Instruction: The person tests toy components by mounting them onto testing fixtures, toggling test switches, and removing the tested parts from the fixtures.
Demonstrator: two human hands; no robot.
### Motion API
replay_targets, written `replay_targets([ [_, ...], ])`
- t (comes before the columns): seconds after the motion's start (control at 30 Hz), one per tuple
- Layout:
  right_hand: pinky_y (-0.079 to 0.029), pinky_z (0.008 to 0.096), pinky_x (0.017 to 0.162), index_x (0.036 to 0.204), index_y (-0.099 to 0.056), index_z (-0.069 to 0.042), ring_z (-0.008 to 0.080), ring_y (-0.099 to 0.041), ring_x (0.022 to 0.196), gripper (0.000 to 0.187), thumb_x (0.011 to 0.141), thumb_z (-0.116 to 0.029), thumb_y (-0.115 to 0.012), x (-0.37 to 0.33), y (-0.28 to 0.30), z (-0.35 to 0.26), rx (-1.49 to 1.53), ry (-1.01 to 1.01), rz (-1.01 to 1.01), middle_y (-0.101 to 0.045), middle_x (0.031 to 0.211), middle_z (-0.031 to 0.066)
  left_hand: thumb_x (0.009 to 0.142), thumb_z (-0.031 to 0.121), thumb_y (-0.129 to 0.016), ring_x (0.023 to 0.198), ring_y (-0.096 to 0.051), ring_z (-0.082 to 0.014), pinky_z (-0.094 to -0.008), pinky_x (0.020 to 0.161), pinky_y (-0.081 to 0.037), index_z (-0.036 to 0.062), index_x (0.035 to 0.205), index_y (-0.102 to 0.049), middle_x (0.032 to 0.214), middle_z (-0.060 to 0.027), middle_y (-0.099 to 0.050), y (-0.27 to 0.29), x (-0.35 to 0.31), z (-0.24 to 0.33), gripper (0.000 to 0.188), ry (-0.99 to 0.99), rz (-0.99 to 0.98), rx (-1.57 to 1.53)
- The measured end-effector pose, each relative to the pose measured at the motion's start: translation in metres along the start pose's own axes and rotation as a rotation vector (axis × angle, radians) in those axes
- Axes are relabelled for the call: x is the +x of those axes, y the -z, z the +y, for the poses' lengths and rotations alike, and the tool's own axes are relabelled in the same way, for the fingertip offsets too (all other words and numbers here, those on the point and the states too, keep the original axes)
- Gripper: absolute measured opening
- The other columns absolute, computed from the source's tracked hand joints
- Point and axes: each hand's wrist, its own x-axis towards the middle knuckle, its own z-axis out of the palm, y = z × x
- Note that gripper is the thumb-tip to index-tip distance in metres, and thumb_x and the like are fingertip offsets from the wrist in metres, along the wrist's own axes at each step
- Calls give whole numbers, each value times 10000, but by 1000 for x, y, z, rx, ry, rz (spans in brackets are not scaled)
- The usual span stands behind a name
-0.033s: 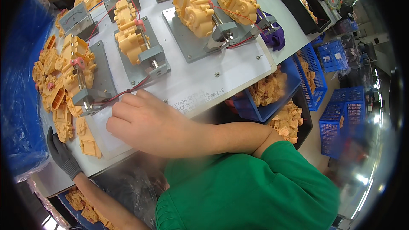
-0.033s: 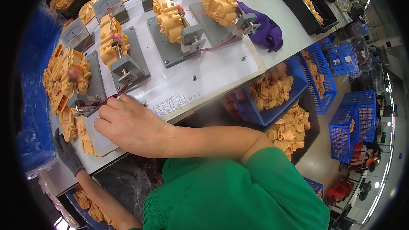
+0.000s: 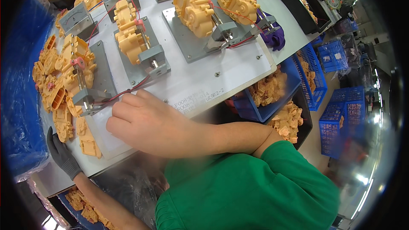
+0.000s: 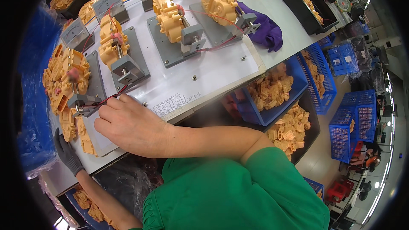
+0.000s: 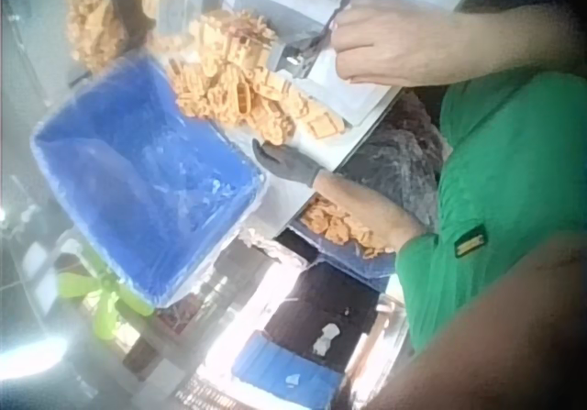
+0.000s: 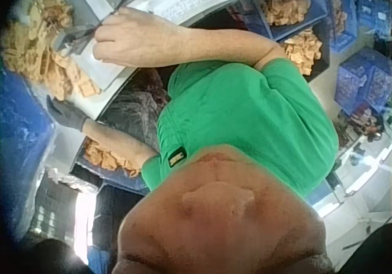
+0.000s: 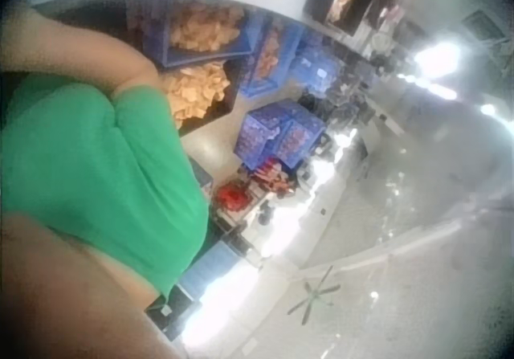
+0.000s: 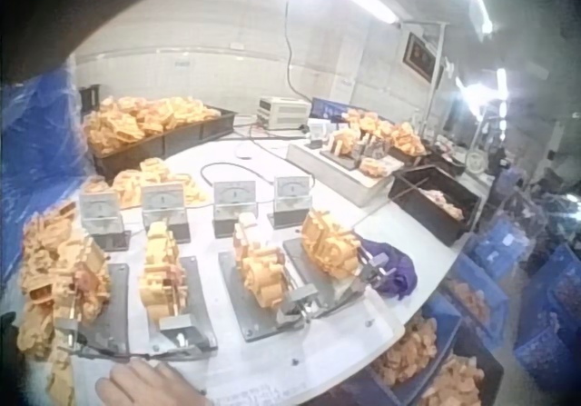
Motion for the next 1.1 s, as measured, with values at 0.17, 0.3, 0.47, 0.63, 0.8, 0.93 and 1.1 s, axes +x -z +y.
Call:
replay_targets([
  [0.17, -439, 339, 825, 838, -565, -84, 218, -547, 908, 54, 796, -99, -595, 1, -1, 0, -1, 2, 12, -538, 870, 46, 1071, 193, -457, 1060, -576, -140, -273, 925, -463, 6, 1403, -540, 1228, -82, -607, 0, -2, 2, 390, -30, 16, -15],
  [0.3, -441, 347, 815, 837, -562, -86, 228, -548, 896, 50, 796, -102, -587, 0, -4, 2, -1, 5, 26, -535, 864, 49, 1064, 189, -474, 1068, -572, -146, -282, 929, -464, 1, 1383, -557, 1227, -87, -615, 2, 1, -5, 379, -11, 24, 49],
  [0.47, -458, 399, 788, 932, -605, -77, 287, -577, 882, 137, 830, -118, -686, 3, -6, 3, 94, 0, 48, -565, 880, 81, 1030, 213, -514, 997, -574, -154, -276, 893, -456, 45, 1331, -604, 1206, -69, -641, -2, 1, -5, 356, -206, 124, 241],
  [0.63, -467, 411, 892, 1148, -549, -20, 287, -581, 1019, 317, 883, -87, -710, 3, 9, -5, 485, -242, 154, -571, 1057, 131, 1027, 178, -570, 942, -579, -92, -251, 860, -488, 55, 1367, -589, 1141, -37, -646, -5, -24, 73, 362, -10, 253, -164],
  [0.8, -473, 357, 877, 1329, -513, -48, 236, -573, 1029, 501, 878, -74, -728, 8, 2, -5, 496, -99, 246, -562, 1152, 112, 1012, 252, -595, 1119, -578, -184, -305, 976, -460, 20, 1413, -526, 1291, -105, -582, -22, -44, 184, 468, -343, -111, -178],
  [0.93, -483, 339, 878, 1365, -524, -83, 205, -582, 1054, 542, 869, -85, -743, 10, 1, -1, 561, -84, 254, -577, 1172, 96, 974, 416, -629, 1216, -558, -237, -344, 993, -470, 7, 1488, -423, 1374, -161, -550, -56, -36, 246, 688, -321, -593, -73],
  [1.1, -504, 384, 904, 1302, -558, -65, 275, -604, 1026, 460, 874, -106, -721, 7, 8, 5, 652, 14, 137, -600, 1149, 134, 787, 507, -774, 1206, -577, -255, -370, 946, -521, 8, 1521, -358, 1341, -205, -579, -98, -11, 267, 981, -128, -680, 216],
])
